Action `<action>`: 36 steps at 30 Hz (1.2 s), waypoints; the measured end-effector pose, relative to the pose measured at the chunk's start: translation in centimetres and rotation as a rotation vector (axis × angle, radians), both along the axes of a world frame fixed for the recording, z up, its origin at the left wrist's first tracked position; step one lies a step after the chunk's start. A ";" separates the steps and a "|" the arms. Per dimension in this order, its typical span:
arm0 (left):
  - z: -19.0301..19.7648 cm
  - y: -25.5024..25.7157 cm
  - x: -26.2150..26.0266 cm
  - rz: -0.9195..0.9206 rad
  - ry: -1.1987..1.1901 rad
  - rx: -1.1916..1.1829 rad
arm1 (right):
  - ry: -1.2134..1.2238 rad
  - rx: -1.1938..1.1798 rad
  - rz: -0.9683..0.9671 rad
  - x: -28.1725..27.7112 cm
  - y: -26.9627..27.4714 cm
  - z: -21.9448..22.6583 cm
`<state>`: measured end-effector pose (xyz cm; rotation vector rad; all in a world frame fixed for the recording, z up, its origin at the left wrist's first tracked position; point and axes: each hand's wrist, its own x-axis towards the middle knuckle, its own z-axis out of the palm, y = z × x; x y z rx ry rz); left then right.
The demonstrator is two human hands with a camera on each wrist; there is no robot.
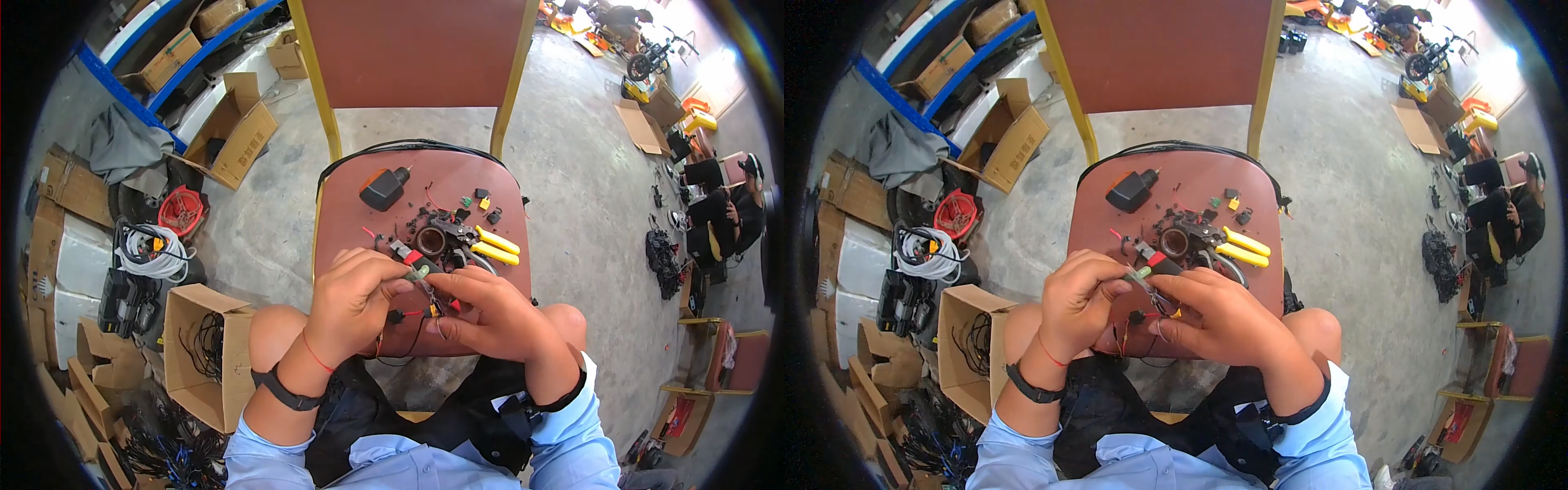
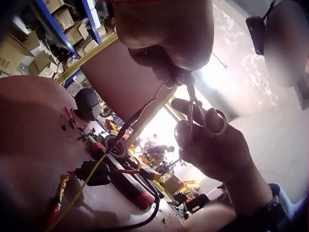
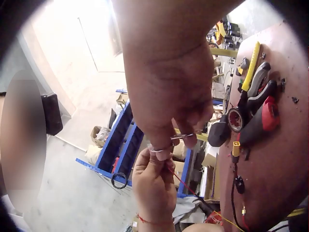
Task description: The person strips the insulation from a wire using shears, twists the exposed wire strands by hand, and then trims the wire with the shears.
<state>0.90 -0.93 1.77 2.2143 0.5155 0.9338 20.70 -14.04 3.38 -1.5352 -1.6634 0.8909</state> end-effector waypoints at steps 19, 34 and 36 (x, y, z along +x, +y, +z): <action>-0.2 0.1 -0.2 -0.031 -0.010 0.074 | -0.082 0.046 0.020 -0.4 0.0 0.1; 0.1 0.0 -0.2 -0.050 -0.001 0.053 | -0.046 0.042 0.055 -0.2 0.1 0.3; 0.0 -0.1 -0.1 -0.054 -0.002 0.060 | -0.024 0.040 0.061 -0.1 -0.1 0.2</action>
